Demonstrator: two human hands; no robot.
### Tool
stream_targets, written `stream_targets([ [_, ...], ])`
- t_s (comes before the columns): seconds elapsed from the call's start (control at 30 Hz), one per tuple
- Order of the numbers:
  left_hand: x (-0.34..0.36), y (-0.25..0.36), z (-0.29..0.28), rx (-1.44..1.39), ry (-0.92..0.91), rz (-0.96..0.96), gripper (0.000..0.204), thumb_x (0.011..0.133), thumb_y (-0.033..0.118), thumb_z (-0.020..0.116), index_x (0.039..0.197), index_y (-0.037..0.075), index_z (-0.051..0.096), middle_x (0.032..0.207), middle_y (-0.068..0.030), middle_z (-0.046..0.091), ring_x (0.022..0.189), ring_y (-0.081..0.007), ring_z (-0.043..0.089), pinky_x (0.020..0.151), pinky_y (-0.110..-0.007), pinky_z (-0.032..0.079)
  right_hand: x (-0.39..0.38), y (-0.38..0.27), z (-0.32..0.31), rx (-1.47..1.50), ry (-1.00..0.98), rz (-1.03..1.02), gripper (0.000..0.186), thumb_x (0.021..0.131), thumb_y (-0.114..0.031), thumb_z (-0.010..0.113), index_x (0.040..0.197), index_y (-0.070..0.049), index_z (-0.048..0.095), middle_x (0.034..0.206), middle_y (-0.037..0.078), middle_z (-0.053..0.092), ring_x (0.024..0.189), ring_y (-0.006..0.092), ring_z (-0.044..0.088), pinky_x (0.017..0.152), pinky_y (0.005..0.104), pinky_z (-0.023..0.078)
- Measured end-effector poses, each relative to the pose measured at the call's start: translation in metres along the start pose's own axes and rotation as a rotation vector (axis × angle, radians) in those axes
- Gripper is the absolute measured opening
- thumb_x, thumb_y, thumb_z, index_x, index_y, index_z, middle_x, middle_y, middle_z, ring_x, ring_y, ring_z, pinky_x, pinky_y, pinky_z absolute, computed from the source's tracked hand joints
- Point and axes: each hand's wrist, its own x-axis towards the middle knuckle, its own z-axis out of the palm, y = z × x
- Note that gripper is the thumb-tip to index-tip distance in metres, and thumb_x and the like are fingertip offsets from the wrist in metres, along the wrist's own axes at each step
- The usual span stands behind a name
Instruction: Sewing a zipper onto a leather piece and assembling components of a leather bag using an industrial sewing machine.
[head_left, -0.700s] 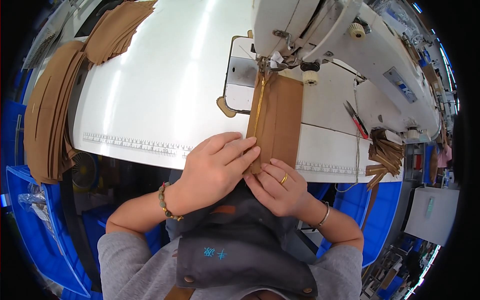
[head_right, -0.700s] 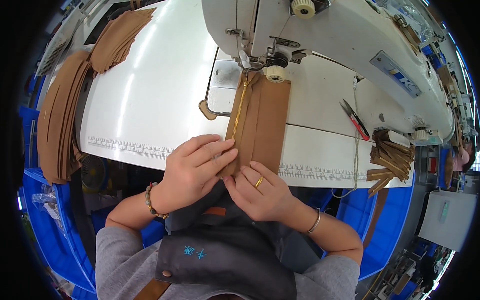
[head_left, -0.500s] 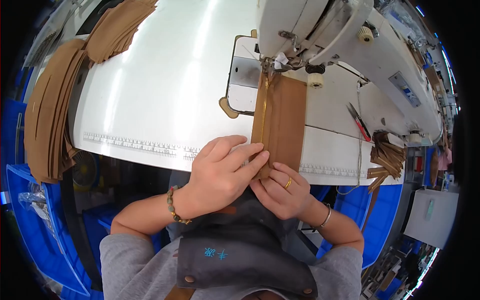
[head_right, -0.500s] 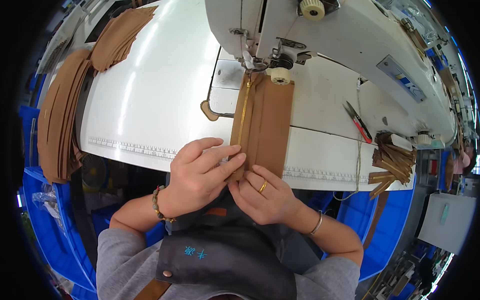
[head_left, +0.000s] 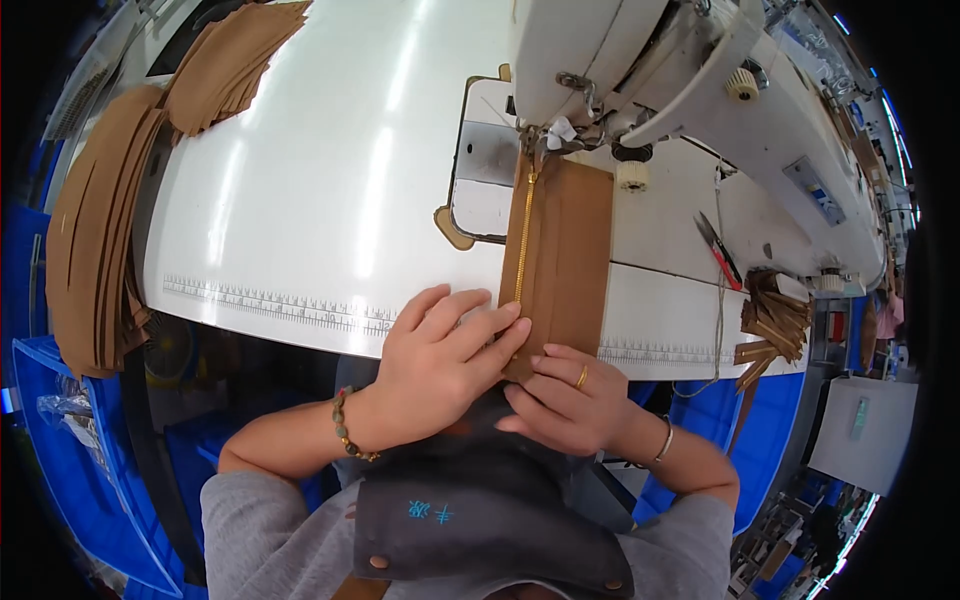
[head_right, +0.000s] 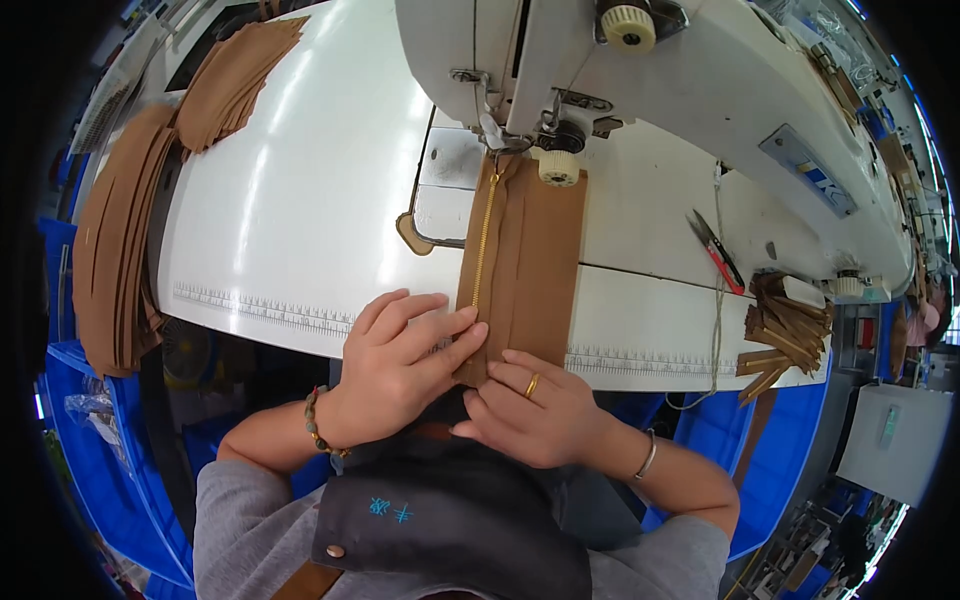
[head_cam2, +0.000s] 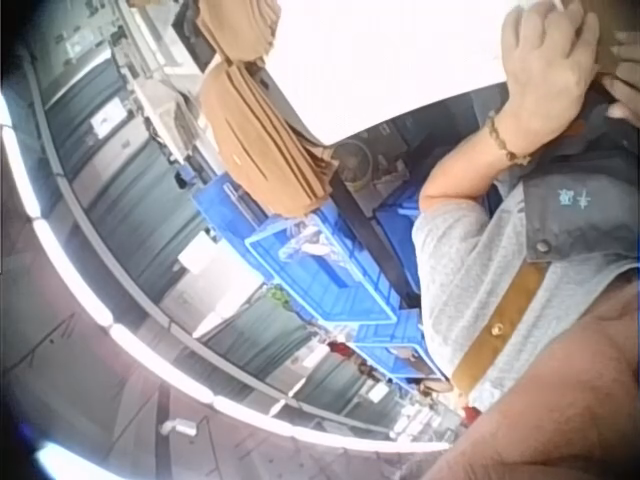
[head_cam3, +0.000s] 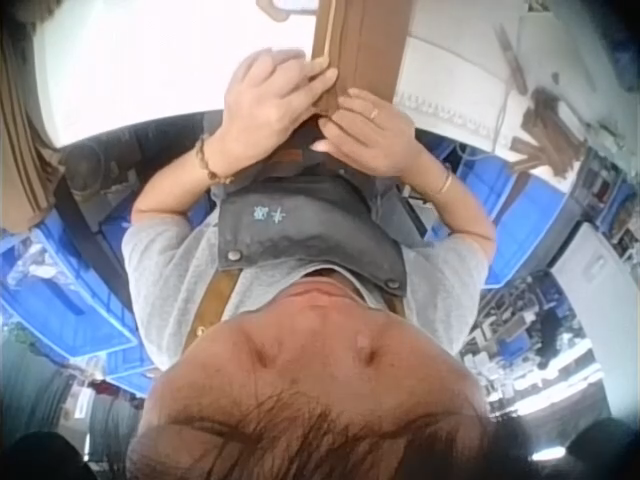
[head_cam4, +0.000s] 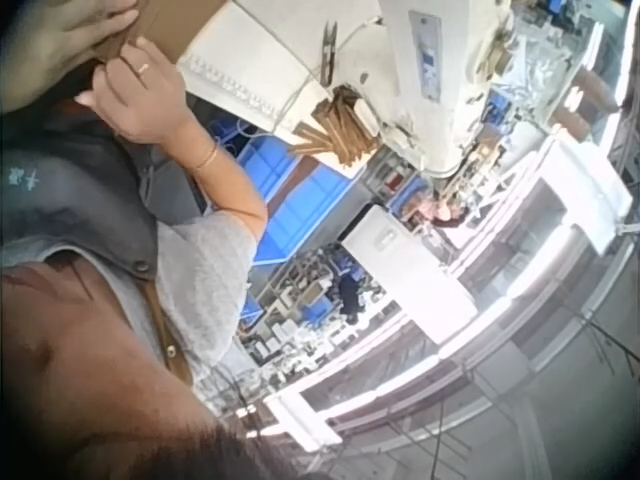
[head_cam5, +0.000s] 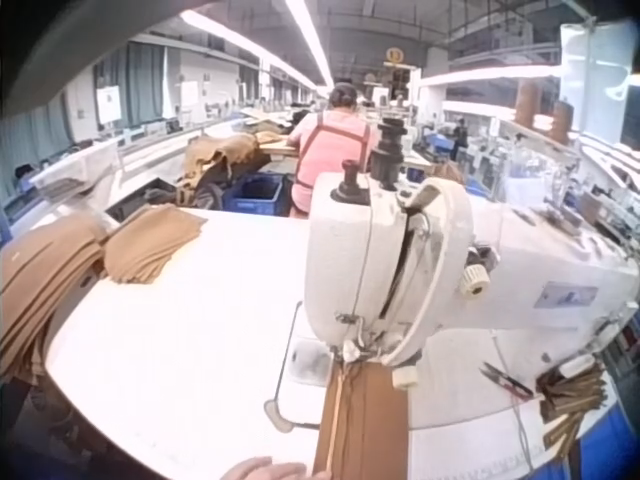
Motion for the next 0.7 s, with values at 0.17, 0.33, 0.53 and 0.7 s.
stream_targets([
  [0.17, -0.001, 0.000, -0.005, -0.018, -0.138, -0.011, 0.048, 0.079, 0.021, 0.069, 0.126, 0.012, 0.075, 0.132, -0.0045, 0.067, 0.123, -0.0257, 0.061, 0.107, -0.050, 0.047, 0.039, 0.054, -0.020, 0.074, -0.051, 0.161, 0.025, 0.086, -0.026, 0.083, 0.094, -0.007, 0.068, 0.108, 0.009, 0.066, 0.090, 0.0269, 0.068, 0.080, 0.0373, 0.058],
  [0.33, 0.000, 0.005, -0.006, 0.027, -0.127, -0.007, 0.049, 0.078, 0.020, 0.070, 0.126, 0.013, 0.075, 0.135, -0.0050, 0.066, 0.126, -0.0259, 0.061, 0.108, -0.052, 0.046, 0.056, 0.104, 0.005, -0.122, -0.088, 0.160, 0.043, 0.089, -0.036, 0.080, 0.117, -0.006, 0.069, 0.128, 0.014, 0.064, 0.092, 0.0317, 0.068, 0.081, 0.0410, 0.057],
  [0.53, -0.008, 0.010, -0.005, 0.075, -0.159, -0.048, 0.041, 0.085, 0.026, 0.074, 0.125, 0.022, 0.076, 0.134, -0.0004, 0.069, 0.125, -0.0249, 0.063, 0.108, -0.050, 0.046, 0.048, 0.101, 0.006, -0.079, -0.225, 0.262, 0.070, 0.086, -0.056, 0.076, 0.133, -0.004, 0.067, 0.146, 0.022, 0.056, 0.103, 0.0362, 0.068, 0.089, 0.0448, 0.055],
  [0.7, -0.024, 0.009, 0.006, 0.249, -0.099, 0.045, 0.042, 0.092, 0.032, 0.073, 0.134, 0.032, 0.072, 0.144, -0.0014, 0.067, 0.131, -0.0254, 0.062, 0.114, -0.047, 0.040, 0.052, 0.098, -0.007, -0.069, -0.333, 0.273, 0.096, 0.074, -0.071, 0.077, 0.141, -0.004, 0.063, 0.156, 0.025, 0.047, 0.134, 0.0446, 0.056, 0.108, 0.0516, 0.046],
])
